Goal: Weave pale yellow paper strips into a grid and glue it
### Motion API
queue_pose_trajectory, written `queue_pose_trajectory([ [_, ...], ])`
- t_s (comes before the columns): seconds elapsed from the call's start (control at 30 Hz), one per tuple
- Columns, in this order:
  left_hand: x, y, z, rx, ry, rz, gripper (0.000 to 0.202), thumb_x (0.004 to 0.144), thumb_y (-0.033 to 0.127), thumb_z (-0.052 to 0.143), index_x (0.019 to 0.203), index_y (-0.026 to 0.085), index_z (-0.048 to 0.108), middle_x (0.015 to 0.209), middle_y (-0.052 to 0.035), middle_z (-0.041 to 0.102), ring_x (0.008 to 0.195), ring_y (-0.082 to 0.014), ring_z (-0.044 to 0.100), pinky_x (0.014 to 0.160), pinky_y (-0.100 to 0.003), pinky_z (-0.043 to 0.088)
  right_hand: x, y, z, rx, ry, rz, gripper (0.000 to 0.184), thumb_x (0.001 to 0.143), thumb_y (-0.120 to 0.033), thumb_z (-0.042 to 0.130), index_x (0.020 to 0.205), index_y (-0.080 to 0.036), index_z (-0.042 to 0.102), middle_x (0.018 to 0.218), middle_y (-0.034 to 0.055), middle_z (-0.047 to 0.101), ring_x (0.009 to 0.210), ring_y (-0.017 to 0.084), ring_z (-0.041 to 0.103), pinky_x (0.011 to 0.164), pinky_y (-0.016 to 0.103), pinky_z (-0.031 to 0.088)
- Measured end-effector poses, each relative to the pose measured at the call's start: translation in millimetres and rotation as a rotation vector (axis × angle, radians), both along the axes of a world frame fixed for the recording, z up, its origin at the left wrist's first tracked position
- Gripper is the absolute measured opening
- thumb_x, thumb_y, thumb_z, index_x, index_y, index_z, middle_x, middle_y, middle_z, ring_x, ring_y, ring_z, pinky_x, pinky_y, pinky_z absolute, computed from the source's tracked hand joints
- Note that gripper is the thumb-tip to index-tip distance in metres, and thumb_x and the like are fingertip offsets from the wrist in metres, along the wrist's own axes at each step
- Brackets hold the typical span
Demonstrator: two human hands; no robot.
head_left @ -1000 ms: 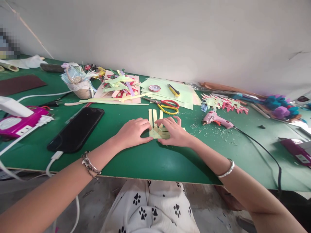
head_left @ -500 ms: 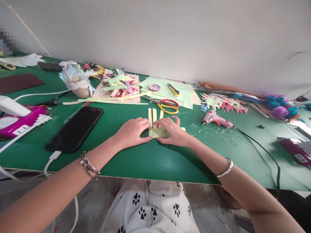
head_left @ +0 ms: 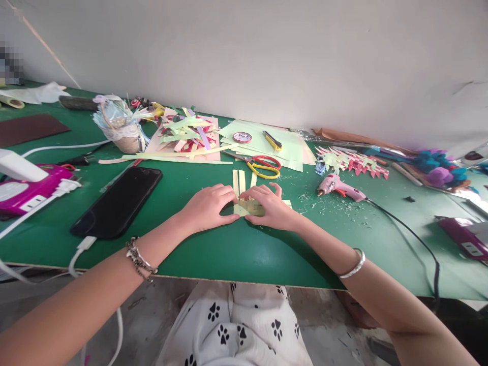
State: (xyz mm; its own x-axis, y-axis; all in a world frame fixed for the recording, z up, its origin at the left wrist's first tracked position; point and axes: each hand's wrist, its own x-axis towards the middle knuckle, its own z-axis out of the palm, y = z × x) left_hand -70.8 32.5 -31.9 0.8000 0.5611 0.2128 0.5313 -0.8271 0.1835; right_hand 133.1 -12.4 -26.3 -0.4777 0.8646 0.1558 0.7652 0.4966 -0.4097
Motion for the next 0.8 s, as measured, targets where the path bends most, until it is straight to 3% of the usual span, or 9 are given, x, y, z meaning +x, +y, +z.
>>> queue_pose_trajectory([
  [0.33, 0.6, -0.3, 1.3, -0.018, -0.004, 0.005, 0.027, 0.081, 0.042, 0.05, 0.09, 0.018, 0.056, 0.092, -0.0045, 0.06, 0.084, -0.0194, 0.053, 0.064, -0.029, 0.041, 0.7, 1.1, -0.2, -0.01, 0.006, 0.015, 0.033, 0.075, -0.034, 0.055, 0.107, -0.027, 0.049, 0.106, 0.003, 0.058, 0.1, 0.024, 0.049, 0.1, 0.053, 0.011],
  [0.57, -0.2, -1.1, 0.7, -0.002, -0.006, -0.009, 0.032, 0.081, 0.044, 0.05, 0.101, 0.019, 0.057, 0.096, -0.0039, 0.06, 0.087, -0.0193, 0.053, 0.069, -0.03, 0.042, 19.1, -2.5, 4.0, -0.035, -0.022, -0.06, 0.043, 0.073, -0.039, 0.057, 0.111, -0.024, 0.044, 0.106, 0.005, 0.055, 0.1, 0.024, 0.048, 0.091, 0.043, 0.028],
  [0.67, -1.1, -1.4, 0.6, 0.008, -0.003, -0.018, 0.035, 0.082, 0.044, 0.049, 0.108, 0.021, 0.057, 0.099, -0.0038, 0.059, 0.089, -0.0194, 0.053, 0.069, -0.029, 0.042, 22.0, -3.6, 3.1, -0.04, -0.068, -0.05, 0.041, 0.073, -0.041, 0.057, 0.109, -0.024, 0.045, 0.104, 0.0055, 0.056, 0.097, 0.025, 0.048, 0.088, 0.044, 0.029],
  [0.8, -1.3, -0.8, 0.2, 0.014, -0.003, -0.026, 0.033, 0.083, 0.044, 0.048, 0.104, 0.022, 0.06, 0.098, -0.0041, 0.059, 0.088, -0.0194, 0.053, 0.068, -0.03, 0.042, 18.1, -4.1, 2.3, -0.024, -0.073, -0.043, 0.044, 0.075, -0.04, 0.055, 0.114, -0.025, 0.044, 0.103, 0.0055, 0.056, 0.099, 0.025, 0.048, 0.091, 0.046, 0.027],
])
